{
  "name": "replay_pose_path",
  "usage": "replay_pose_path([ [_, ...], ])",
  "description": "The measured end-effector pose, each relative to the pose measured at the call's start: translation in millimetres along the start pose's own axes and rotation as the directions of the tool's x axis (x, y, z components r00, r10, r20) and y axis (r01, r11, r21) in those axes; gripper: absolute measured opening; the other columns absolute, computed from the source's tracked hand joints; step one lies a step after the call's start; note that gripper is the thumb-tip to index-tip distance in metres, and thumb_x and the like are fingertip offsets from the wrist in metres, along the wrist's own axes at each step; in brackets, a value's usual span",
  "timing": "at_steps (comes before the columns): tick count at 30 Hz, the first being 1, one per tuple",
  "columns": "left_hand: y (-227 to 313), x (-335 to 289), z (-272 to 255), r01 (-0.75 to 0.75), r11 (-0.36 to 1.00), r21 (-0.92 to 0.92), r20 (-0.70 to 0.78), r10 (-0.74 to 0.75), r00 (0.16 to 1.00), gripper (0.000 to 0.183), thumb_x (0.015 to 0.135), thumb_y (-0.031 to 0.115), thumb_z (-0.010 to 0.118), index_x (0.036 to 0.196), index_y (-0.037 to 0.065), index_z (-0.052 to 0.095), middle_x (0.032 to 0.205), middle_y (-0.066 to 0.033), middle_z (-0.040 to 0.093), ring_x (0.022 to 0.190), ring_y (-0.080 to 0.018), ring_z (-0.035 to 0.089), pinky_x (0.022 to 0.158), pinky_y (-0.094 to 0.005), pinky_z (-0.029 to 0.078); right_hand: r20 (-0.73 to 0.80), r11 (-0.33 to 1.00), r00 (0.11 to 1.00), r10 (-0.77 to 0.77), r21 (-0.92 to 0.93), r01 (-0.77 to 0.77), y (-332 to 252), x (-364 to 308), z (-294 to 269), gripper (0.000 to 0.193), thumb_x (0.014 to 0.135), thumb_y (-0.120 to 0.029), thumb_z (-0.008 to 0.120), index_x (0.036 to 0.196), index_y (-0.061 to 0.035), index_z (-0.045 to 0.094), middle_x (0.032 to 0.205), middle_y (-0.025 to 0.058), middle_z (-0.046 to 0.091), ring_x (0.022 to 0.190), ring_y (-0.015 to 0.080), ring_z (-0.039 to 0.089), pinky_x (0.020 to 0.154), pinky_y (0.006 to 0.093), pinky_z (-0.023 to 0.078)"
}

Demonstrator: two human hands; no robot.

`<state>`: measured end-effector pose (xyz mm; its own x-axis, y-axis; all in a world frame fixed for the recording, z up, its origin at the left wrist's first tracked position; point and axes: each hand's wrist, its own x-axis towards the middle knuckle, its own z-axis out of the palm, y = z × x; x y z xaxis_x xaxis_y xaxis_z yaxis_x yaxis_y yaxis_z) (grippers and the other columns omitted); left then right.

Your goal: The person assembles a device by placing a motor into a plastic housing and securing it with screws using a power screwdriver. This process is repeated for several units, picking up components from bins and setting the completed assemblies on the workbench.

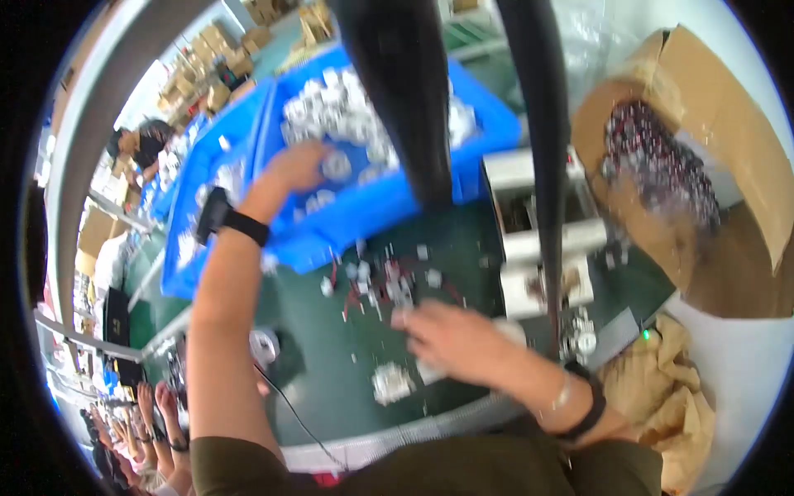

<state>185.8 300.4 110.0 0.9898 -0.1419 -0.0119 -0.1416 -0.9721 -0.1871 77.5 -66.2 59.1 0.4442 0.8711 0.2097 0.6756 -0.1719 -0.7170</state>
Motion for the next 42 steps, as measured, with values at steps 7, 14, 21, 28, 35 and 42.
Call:
replay_pose_path([
  [7,-48,27,98,0.205,0.97,-0.134,0.393,-0.138,0.909,0.063,0.07,0.035,0.069,0.127,0.013,0.051,0.114,-0.0224,0.059,0.11,-0.038,0.055,0.094,-0.0428,0.045,0.098,0.931,0.995,0.008,0.362,-0.043,-7,-21,-2,0.024,0.083,-0.018,0.065,0.102,-0.0051,0.059,0.087,0.0089,0.057,0.069,0.0246,0.058,0.064,0.0324,0.048],
  [14,7,-20,-22,0.096,0.845,-0.527,-0.431,-0.363,0.826,0.058,0.068,0.032,0.074,0.107,-0.006,0.054,0.103,-0.0208,0.061,0.097,-0.0334,0.06,0.082,-0.0392,0.048,-0.18,0.859,0.951,0.252,0.494,-0.134,-11,-35,-19,0.018,0.076,-0.004,0.071,0.093,-0.0048,0.064,0.088,0.003,0.063,0.077,0.0101,0.059,0.067,0.0235,0.049],
  [21,227,-121,-36,-0.205,0.435,-0.877,-0.127,0.202,0.971,0.056,0.07,0.01,0.076,0.12,0.003,0.051,0.107,-0.0067,0.057,0.093,-0.0146,0.058,0.08,-0.0276,0.048,-0.278,0.822,0.913,0.3,0.561,-0.099,9,-52,-67,0.029,0.081,0.002,0.065,0.109,0.0026,0.056,0.096,0.0068,0.062,0.086,0.0115,0.061,0.075,0.0242,0.051],
  [28,341,-145,50,-0.266,0.324,-0.908,-0.365,-0.298,0.882,0.061,0.068,0.011,0.079,0.12,0.003,0.046,0.119,-0.0159,0.057,0.119,-0.0301,0.051,0.099,-0.0366,0.04,-0.32,0.852,0.91,0.264,0.52,-0.064,20,-86,-58,0.03,0.079,0.002,0.066,0.107,0.004,0.058,0.102,0.007,0.061,0.09,0.0121,0.059,0.081,0.0256,0.05],
  [35,358,-140,62,-0.233,0.321,-0.918,-0.351,-0.382,0.855,0.06,0.067,0.013,0.079,0.115,0.004,0.045,0.12,-0.0172,0.056,0.122,-0.0335,0.048,0.098,-0.0391,0.041,-0.203,0.906,0.937,0.283,0.378,-0.192,28,-99,-52,0.028,0.076,0.0,0.068,0.103,0.0019,0.061,0.1,0.0064,0.062,0.086,0.013,0.06,0.077,0.0265,0.05],
  [42,354,-140,48,-0.198,0.431,-0.88,-0.368,-0.356,0.859,0.064,0.064,0.017,0.081,0.116,0.003,0.047,0.111,-0.0139,0.057,0.105,-0.0319,0.055,0.088,-0.039,0.045,-0.215,0.988,0.967,0.139,-0.034,-0.149,29,-89,-47,0.024,0.072,-0.009,0.071,0.092,-0.0005,0.063,0.085,0.0085,0.059,0.076,0.0211,0.058,0.069,0.0321,0.047],
])
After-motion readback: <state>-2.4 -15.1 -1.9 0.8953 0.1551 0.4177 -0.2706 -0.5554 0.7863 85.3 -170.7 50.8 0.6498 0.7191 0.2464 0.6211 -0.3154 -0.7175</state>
